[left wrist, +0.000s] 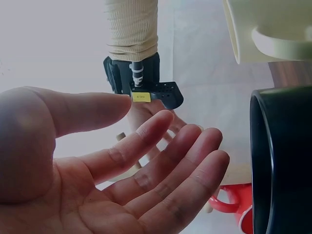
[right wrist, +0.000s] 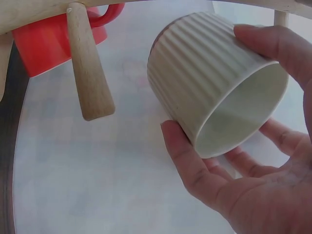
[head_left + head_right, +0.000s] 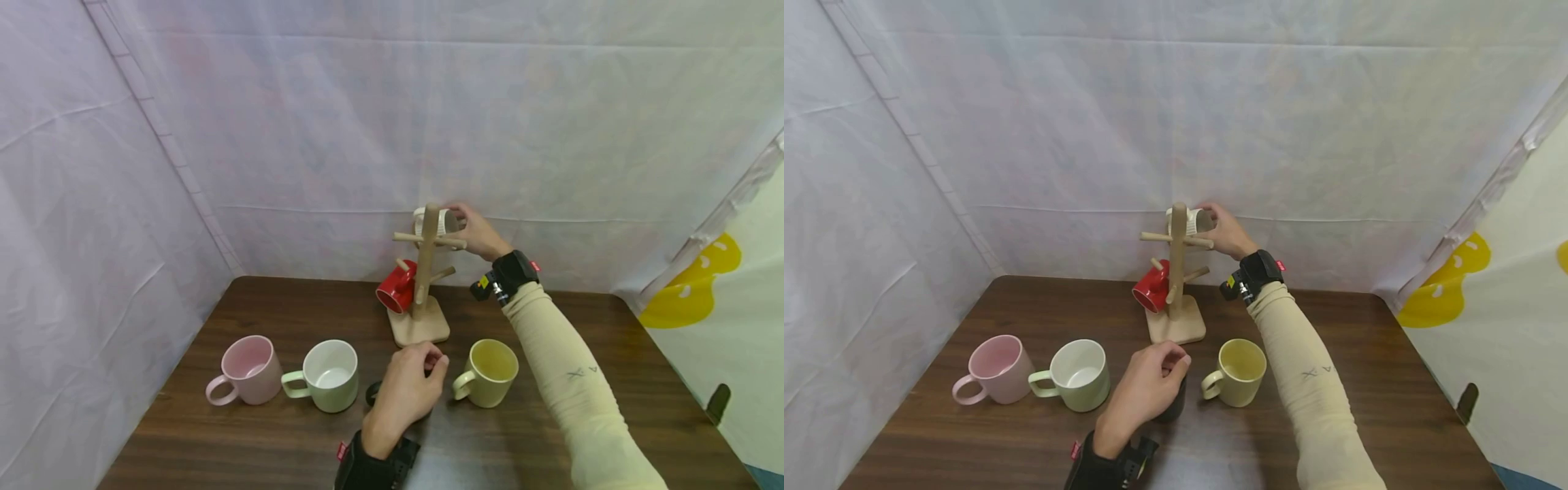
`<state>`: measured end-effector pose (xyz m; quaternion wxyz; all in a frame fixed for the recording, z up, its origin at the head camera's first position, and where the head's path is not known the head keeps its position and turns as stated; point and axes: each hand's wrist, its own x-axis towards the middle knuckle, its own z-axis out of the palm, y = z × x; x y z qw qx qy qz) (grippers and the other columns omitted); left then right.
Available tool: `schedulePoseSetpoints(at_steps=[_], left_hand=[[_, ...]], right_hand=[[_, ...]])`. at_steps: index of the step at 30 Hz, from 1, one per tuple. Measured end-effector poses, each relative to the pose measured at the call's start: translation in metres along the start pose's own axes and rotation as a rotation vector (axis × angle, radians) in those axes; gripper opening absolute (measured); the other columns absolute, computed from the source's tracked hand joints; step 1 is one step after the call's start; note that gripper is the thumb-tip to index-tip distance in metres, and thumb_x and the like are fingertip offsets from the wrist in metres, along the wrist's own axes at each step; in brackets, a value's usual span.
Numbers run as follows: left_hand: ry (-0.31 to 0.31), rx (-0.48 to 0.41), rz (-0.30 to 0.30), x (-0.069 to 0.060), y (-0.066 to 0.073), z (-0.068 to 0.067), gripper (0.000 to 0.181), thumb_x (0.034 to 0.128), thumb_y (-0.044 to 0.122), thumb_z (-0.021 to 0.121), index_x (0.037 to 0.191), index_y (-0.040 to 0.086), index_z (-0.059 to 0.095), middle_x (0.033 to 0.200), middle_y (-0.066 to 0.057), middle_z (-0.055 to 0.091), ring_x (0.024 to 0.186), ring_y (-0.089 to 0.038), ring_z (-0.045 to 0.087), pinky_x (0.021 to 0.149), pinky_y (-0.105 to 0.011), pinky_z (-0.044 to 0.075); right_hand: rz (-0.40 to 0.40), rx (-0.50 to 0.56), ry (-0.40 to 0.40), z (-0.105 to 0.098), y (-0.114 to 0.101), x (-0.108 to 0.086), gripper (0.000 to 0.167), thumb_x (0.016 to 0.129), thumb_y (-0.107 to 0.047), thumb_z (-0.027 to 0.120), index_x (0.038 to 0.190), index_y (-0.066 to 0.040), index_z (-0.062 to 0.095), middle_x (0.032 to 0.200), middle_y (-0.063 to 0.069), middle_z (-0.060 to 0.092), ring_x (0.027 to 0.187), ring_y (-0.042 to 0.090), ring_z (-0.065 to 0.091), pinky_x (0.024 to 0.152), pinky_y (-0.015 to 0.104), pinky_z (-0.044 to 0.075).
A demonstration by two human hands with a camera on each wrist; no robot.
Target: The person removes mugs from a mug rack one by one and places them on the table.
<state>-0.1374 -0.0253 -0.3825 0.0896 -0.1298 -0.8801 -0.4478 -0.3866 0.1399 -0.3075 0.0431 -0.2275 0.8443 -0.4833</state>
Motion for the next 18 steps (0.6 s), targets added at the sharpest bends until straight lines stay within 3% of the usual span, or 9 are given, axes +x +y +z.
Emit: schedulePoseSetpoints(at_steps=[6,13,18], left_hand=[[-0.004,-0.008,0.006,0.002,0.001,0.001,0.01,0.0963,0.017,0.062,0.093,0.011,0.069,0.09,-0.001,0.068,0.085,-0.016,0.064,0.077,-0.031,0.052],[-0.007,-0.003,0.029,0.002,0.002,0.004,0.01,0.0956,0.017,0.063,0.093,0.01,0.07,0.089,-0.002,0.068,0.085,-0.016,0.065,0.076,-0.03,0.052],[0.002,-0.006,0.044,0.002,0.003,0.006,0.009,0.0951,0.016,0.064,0.091,0.01,0.069,0.088,-0.002,0.067,0.083,-0.016,0.064,0.075,-0.029,0.052]], right_hand=[[0.021,-0.047,0.075,-0.004,0.0,0.003,0.069,0.088,-0.007,0.072,0.148,-0.003,0.037,0.139,0.028,0.043,0.119,0.041,0.049,0.089,0.046,0.047],[0.072,-0.064,0.114,-0.012,0.003,0.002,0.074,0.084,-0.014,0.078,0.147,-0.007,0.04,0.146,0.027,0.037,0.128,0.042,0.043,0.099,0.054,0.044],[0.11,-0.039,0.11,-0.018,0.007,-0.003,0.075,0.085,-0.014,0.077,0.149,-0.009,0.037,0.149,0.027,0.032,0.121,0.041,0.049,0.09,0.049,0.052]])
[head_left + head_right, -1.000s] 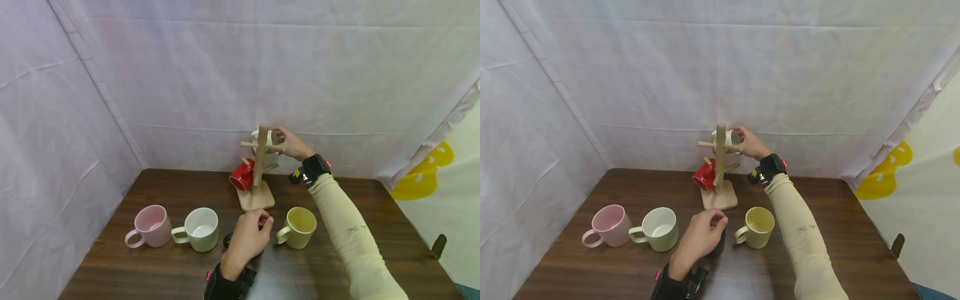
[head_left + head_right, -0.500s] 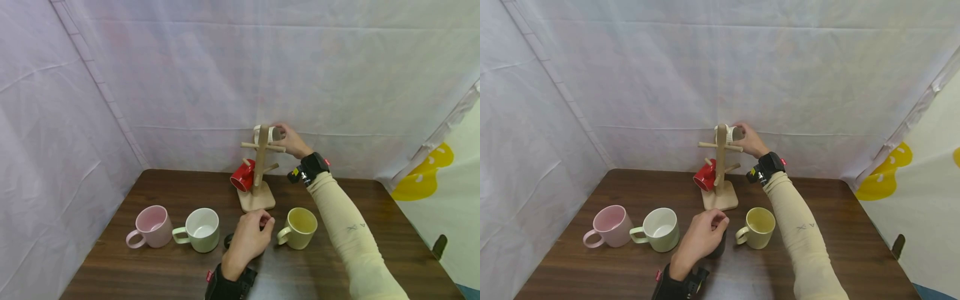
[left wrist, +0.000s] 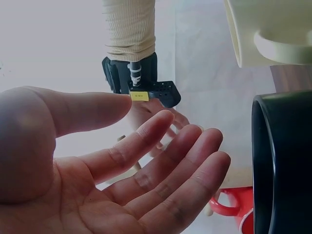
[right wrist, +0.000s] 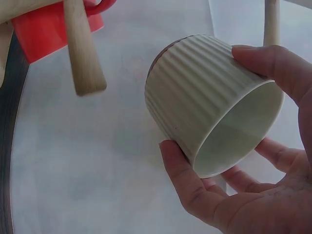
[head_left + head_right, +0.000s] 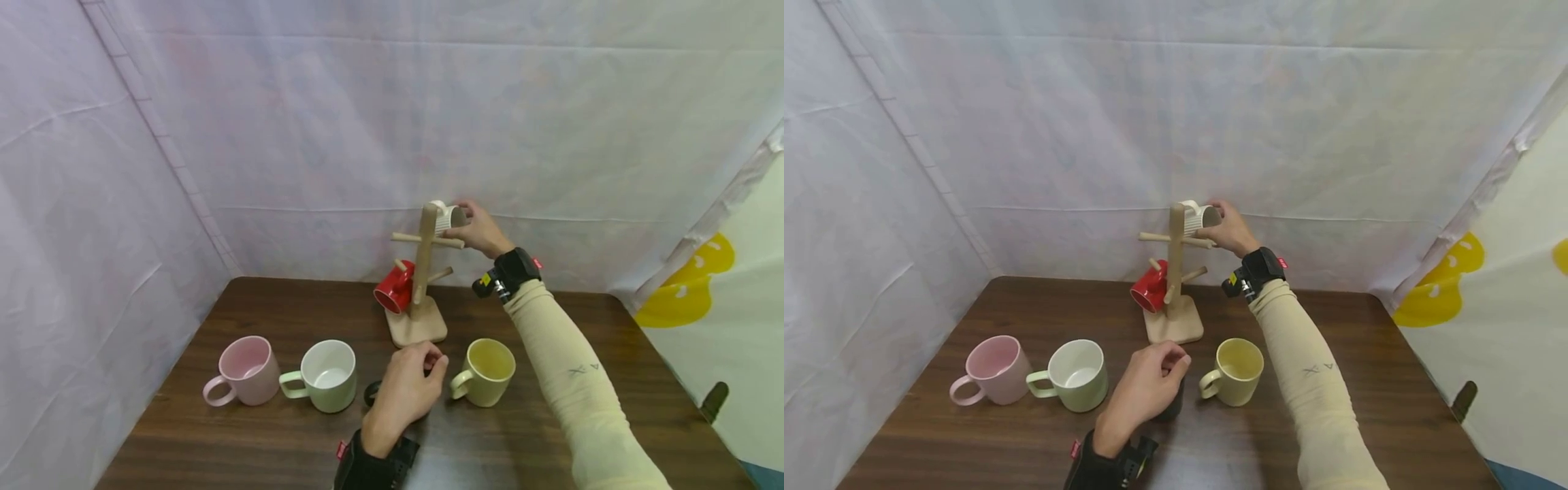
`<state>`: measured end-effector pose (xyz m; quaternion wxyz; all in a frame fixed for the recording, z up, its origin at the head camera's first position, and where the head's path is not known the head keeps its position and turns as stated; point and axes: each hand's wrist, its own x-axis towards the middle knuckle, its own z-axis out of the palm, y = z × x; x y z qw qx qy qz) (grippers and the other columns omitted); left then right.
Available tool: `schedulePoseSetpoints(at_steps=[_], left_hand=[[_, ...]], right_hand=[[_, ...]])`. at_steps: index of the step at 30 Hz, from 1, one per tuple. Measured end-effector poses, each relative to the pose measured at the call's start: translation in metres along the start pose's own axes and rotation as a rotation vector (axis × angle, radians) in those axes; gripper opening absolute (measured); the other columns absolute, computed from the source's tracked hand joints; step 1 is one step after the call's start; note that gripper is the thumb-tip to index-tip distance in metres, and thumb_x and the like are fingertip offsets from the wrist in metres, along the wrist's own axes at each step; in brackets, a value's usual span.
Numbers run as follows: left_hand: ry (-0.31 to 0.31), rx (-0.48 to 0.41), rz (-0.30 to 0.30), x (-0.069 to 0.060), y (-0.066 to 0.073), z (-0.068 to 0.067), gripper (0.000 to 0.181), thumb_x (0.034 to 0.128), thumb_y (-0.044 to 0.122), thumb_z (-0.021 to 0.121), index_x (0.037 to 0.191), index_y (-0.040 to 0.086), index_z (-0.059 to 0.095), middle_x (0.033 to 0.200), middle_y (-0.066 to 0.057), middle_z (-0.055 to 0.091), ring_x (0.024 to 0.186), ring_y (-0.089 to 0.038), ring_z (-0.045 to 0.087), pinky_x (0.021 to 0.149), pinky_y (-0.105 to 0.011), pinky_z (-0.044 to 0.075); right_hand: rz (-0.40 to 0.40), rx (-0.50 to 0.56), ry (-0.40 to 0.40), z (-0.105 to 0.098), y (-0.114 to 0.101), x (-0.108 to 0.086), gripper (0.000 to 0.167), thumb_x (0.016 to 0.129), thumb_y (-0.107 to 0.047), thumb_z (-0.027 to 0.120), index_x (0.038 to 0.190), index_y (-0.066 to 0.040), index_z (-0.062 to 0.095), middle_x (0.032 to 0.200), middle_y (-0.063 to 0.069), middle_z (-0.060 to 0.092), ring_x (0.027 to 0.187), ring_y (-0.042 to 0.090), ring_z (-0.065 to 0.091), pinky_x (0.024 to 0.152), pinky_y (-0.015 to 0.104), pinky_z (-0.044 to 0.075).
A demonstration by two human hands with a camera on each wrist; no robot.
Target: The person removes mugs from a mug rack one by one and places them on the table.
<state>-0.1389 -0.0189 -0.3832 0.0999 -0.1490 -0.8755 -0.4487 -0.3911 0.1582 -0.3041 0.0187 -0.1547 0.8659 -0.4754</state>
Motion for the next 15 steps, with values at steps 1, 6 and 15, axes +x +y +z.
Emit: schedulePoseSetpoints(at_steps=[1,6,15], left_hand=[[0.001,0.002,0.003,0.0,0.0,0.0,0.009,0.095,0.016,0.064,0.091,0.01,0.069,0.088,-0.002,0.067,0.083,-0.016,0.064,0.075,-0.029,0.052],[-0.005,0.004,0.01,0.002,0.002,0.001,0.009,0.0947,0.015,0.064,0.09,0.01,0.069,0.087,-0.002,0.067,0.083,-0.017,0.064,0.075,-0.03,0.052],[0.011,-0.001,0.025,0.006,-0.002,0.004,0.009,0.0942,0.015,0.064,0.09,0.01,0.07,0.086,-0.003,0.068,0.083,-0.02,0.066,0.075,-0.032,0.052]], right_hand=[[0.004,0.007,-0.003,-0.001,0.001,-0.001,0.075,0.086,-0.014,0.077,0.149,-0.009,0.036,0.148,0.027,0.032,0.118,0.041,0.051,0.086,0.047,0.054],[0.014,0.027,0.009,-0.01,0.001,-0.009,0.077,0.086,-0.013,0.076,0.15,-0.009,0.033,0.147,0.028,0.032,0.112,0.04,0.054,0.082,0.046,0.057],[0.044,0.019,0.027,-0.025,0.008,-0.023,0.078,0.087,-0.013,0.075,0.151,-0.008,0.031,0.145,0.029,0.034,0.113,0.041,0.054,0.085,0.048,0.056]])
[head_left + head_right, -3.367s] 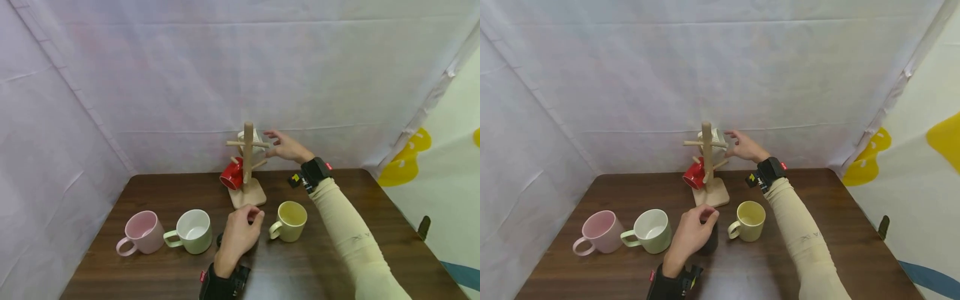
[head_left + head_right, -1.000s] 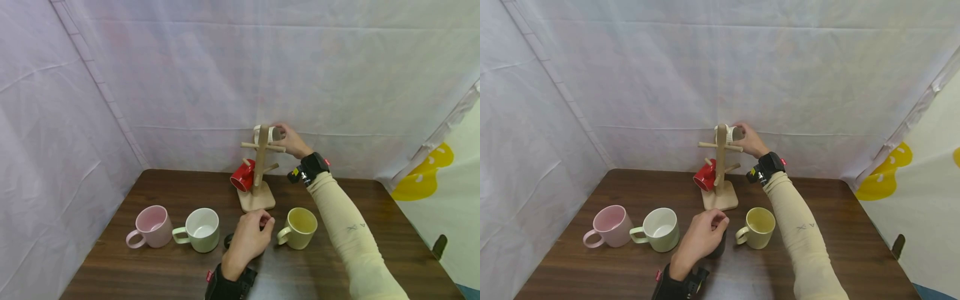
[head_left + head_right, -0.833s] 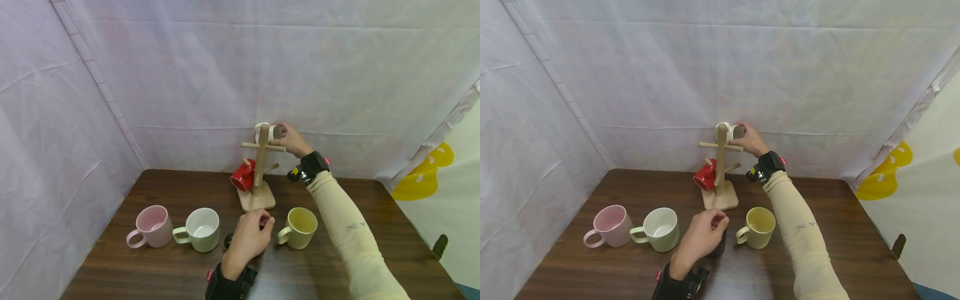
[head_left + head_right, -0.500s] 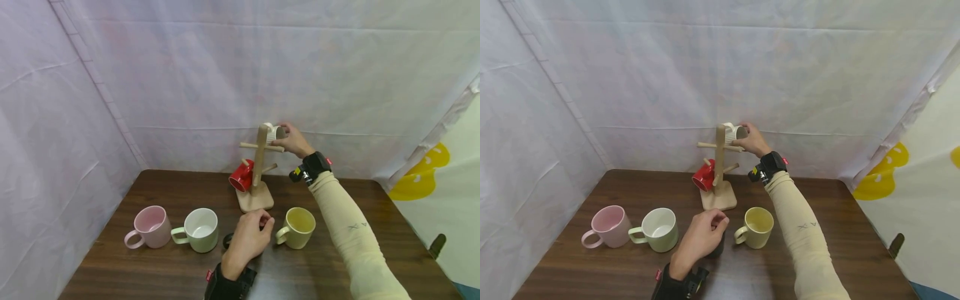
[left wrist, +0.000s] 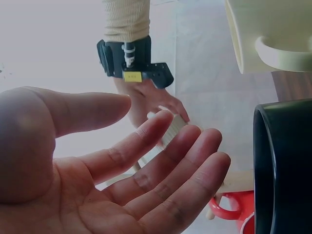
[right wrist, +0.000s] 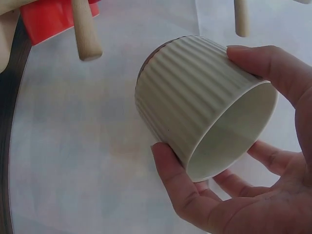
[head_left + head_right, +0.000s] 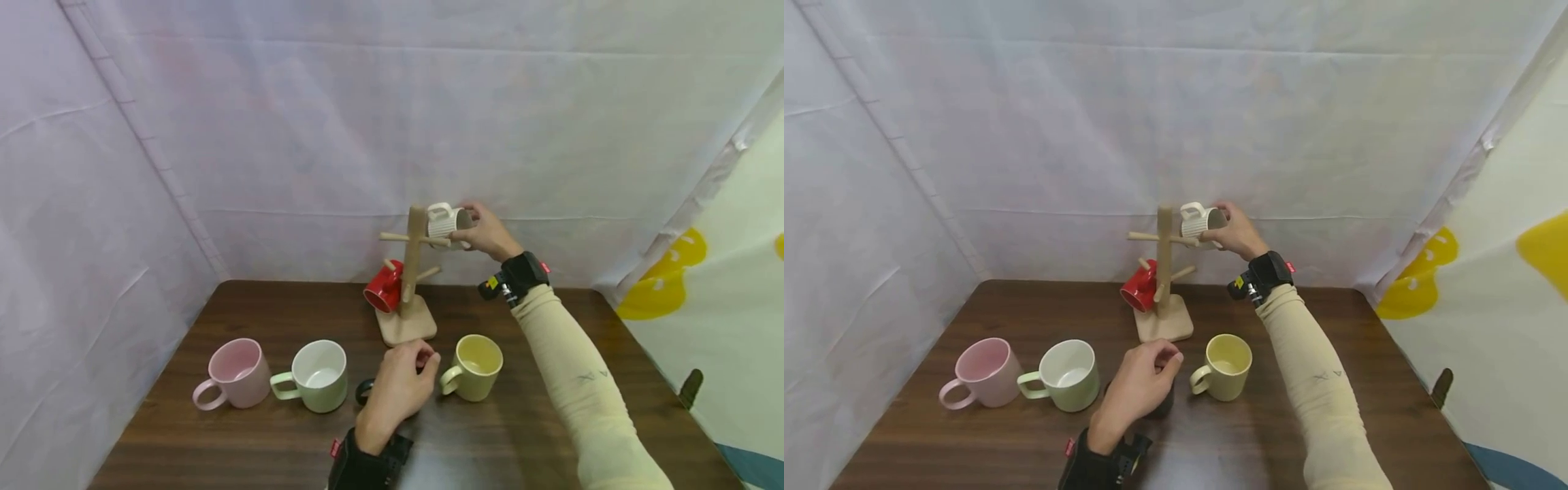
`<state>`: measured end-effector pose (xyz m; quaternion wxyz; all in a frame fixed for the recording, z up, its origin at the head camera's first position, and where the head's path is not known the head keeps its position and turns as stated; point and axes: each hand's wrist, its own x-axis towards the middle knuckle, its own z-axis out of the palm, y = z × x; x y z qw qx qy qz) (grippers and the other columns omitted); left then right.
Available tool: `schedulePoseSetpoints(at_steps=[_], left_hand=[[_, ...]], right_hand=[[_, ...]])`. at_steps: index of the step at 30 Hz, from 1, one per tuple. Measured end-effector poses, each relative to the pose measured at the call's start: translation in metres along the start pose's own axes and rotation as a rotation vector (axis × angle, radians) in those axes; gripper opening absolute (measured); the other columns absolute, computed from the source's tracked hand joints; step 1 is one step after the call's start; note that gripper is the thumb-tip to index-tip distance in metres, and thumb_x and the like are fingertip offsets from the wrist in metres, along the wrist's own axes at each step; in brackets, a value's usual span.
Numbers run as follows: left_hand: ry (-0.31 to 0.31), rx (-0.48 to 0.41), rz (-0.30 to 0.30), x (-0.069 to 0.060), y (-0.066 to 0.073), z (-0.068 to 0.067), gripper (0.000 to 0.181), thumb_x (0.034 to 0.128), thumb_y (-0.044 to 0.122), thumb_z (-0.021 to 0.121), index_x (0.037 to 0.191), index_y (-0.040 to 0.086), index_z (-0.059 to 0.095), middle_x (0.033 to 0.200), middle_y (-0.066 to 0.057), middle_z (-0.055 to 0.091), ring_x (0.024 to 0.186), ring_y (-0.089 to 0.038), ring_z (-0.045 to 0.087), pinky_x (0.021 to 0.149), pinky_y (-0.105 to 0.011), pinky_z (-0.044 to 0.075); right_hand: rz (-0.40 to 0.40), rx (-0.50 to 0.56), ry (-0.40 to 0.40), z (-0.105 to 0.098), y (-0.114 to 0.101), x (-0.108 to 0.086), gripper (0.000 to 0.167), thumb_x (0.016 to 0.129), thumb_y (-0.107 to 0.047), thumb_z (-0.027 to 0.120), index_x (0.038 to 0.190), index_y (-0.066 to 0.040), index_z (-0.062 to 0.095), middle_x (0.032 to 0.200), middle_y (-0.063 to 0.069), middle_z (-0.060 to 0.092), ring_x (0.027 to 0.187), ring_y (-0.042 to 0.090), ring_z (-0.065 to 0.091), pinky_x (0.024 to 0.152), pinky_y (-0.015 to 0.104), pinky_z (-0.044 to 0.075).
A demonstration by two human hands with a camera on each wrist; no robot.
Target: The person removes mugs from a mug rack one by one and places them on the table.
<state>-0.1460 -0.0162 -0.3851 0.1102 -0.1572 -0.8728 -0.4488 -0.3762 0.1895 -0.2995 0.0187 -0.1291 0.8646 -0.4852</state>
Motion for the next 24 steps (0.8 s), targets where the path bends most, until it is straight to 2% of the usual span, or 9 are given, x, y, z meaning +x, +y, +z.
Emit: schedulePoseSetpoints(at_steps=[8,16,24], left_hand=[[0.009,-0.002,0.027,0.002,-0.005,-0.004,0.009,0.094,0.013,0.064,0.09,0.008,0.07,0.086,-0.004,0.069,0.082,-0.018,0.065,0.075,-0.032,0.053],[0.004,-0.003,-0.009,0.006,-0.011,-0.008,0.01,0.0956,0.015,0.063,0.093,0.009,0.07,0.09,-0.004,0.07,0.086,-0.019,0.066,0.078,-0.035,0.054],[-0.002,-0.016,-0.012,0.01,-0.015,-0.01,0.011,0.0951,0.015,0.063,0.093,0.008,0.071,0.09,-0.004,0.07,0.086,-0.019,0.067,0.078,-0.036,0.054]], right_hand=[[0.045,-0.05,0.001,-0.015,0.004,-0.019,0.081,0.083,-0.017,0.08,0.149,-0.008,0.035,0.141,0.028,0.04,0.11,0.04,0.057,0.079,0.044,0.058],[0.067,-0.074,-0.001,-0.025,0.002,-0.029,0.08,0.082,-0.018,0.081,0.148,-0.007,0.037,0.135,0.027,0.046,0.108,0.04,0.058,0.082,0.05,0.057],[0.1,-0.07,0.002,-0.03,0.001,-0.039,0.08,0.081,-0.016,0.082,0.147,-0.005,0.038,0.135,0.03,0.046,0.105,0.039,0.061,0.079,0.046,0.058]])
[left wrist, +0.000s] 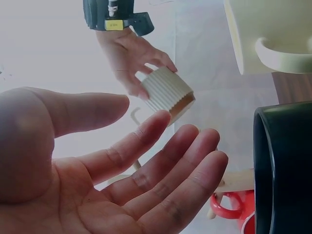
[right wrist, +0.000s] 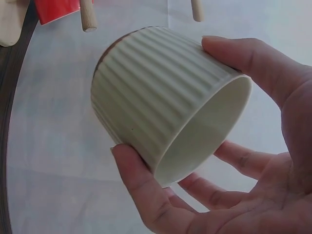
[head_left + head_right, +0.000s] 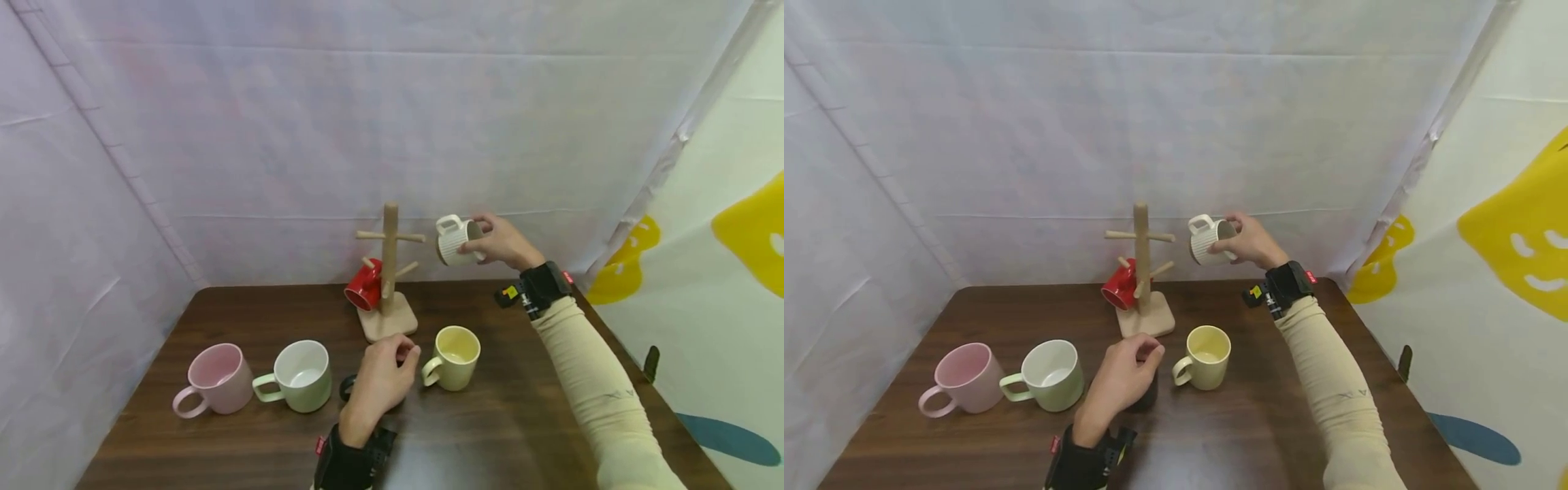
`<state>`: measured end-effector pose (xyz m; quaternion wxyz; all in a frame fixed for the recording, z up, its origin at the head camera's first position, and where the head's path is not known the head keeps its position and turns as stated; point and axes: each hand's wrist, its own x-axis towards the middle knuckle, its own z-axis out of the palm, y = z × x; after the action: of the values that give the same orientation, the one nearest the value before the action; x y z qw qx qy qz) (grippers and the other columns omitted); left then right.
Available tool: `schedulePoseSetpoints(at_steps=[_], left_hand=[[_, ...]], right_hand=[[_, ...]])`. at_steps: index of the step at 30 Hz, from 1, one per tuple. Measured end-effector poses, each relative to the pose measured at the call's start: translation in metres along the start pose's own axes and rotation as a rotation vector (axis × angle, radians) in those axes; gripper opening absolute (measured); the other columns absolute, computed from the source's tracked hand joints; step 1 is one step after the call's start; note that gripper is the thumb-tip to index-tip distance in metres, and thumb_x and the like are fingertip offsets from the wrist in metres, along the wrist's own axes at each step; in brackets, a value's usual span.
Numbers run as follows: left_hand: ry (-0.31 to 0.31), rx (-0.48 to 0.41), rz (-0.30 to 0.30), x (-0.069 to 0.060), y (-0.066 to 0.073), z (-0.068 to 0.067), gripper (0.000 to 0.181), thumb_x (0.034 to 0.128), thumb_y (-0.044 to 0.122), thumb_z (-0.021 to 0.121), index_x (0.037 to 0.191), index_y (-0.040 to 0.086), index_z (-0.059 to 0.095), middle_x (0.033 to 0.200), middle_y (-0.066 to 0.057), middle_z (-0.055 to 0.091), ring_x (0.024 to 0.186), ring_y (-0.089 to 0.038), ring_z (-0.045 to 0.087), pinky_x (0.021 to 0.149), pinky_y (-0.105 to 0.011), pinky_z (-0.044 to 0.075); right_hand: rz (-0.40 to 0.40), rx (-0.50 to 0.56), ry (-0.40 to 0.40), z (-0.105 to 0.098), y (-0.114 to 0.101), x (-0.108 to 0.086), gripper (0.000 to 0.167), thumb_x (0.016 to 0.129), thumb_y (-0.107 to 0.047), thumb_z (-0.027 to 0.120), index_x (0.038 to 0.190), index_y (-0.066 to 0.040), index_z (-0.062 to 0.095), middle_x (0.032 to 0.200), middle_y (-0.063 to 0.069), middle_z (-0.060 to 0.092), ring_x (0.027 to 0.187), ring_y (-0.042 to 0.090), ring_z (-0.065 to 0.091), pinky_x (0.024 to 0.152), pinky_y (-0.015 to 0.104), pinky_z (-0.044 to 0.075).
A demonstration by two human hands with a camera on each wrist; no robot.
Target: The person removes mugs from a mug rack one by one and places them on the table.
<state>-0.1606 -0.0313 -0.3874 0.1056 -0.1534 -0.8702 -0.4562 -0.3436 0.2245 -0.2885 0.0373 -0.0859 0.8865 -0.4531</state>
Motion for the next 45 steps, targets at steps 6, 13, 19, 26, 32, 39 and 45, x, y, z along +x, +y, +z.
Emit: schedulePoseSetpoints(at_steps=[6,13,19,26,32,39,45], left_hand=[[0.005,-0.004,0.003,0.003,-0.004,-0.002,0.012,0.0951,0.016,0.063,0.094,0.007,0.071,0.089,-0.005,0.07,0.085,-0.02,0.067,0.077,-0.037,0.054],[0.023,-0.008,0.004,0.007,-0.009,-0.004,0.012,0.0949,0.015,0.063,0.095,0.005,0.071,0.09,-0.007,0.071,0.086,-0.022,0.068,0.078,-0.039,0.054],[0.031,-0.01,0.003,0.01,-0.011,-0.005,0.014,0.0951,0.017,0.063,0.096,0.005,0.071,0.09,-0.007,0.072,0.085,-0.021,0.068,0.077,-0.038,0.054],[0.034,-0.009,-0.002,0.014,-0.011,-0.004,0.015,0.095,0.017,0.063,0.097,0.005,0.071,0.09,-0.008,0.072,0.085,-0.021,0.069,0.078,-0.038,0.054],[0.032,-0.038,0.0,0.019,-0.01,-0.004,0.016,0.0956,0.017,0.062,0.098,0.004,0.071,0.091,-0.009,0.072,0.086,-0.022,0.069,0.079,-0.039,0.055],[0.013,-0.056,0.001,0.022,-0.01,-0.002,0.016,0.0962,0.019,0.061,0.099,0.006,0.071,0.093,-0.008,0.071,0.087,-0.022,0.068,0.078,-0.039,0.054],[0.015,-0.077,-0.014,0.024,-0.009,0.002,0.017,0.0967,0.02,0.061,0.101,0.006,0.071,0.095,-0.009,0.071,0.089,-0.022,0.067,0.08,-0.04,0.054]], right_hand=[[0.001,-0.049,-0.047,-0.002,-0.002,-0.007,0.08,0.079,-0.018,0.083,0.146,-0.007,0.04,0.135,0.03,0.047,0.106,0.041,0.06,0.075,0.044,0.059],[0.015,-0.065,-0.097,-0.003,-0.002,-0.016,0.074,0.077,-0.015,0.083,0.14,-0.007,0.044,0.133,0.03,0.048,0.107,0.041,0.058,0.075,0.044,0.059],[0.022,-0.104,-0.096,-0.004,-0.001,-0.021,0.079,0.075,-0.017,0.085,0.141,-0.006,0.044,0.13,0.027,0.051,0.105,0.038,0.058,0.074,0.043,0.058],[0.024,-0.114,-0.122,-0.006,-0.001,-0.028,0.08,0.075,-0.019,0.085,0.142,-0.007,0.043,0.132,0.03,0.049,0.105,0.038,0.058,0.073,0.042,0.059],[0.035,-0.118,-0.132,-0.006,-0.002,-0.034,0.079,0.074,-0.02,0.086,0.141,-0.007,0.045,0.135,0.029,0.048,0.105,0.038,0.058,0.071,0.039,0.058],[0.046,-0.143,-0.146,-0.005,-0.004,-0.042,0.08,0.072,-0.019,0.086,0.14,-0.006,0.046,0.133,0.027,0.05,0.106,0.037,0.058,0.074,0.039,0.058],[0.048,-0.187,-0.154,-0.005,-0.005,-0.052,0.08,0.072,-0.019,0.086,0.14,-0.004,0.046,0.131,0.026,0.053,0.105,0.035,0.058,0.073,0.039,0.058]])
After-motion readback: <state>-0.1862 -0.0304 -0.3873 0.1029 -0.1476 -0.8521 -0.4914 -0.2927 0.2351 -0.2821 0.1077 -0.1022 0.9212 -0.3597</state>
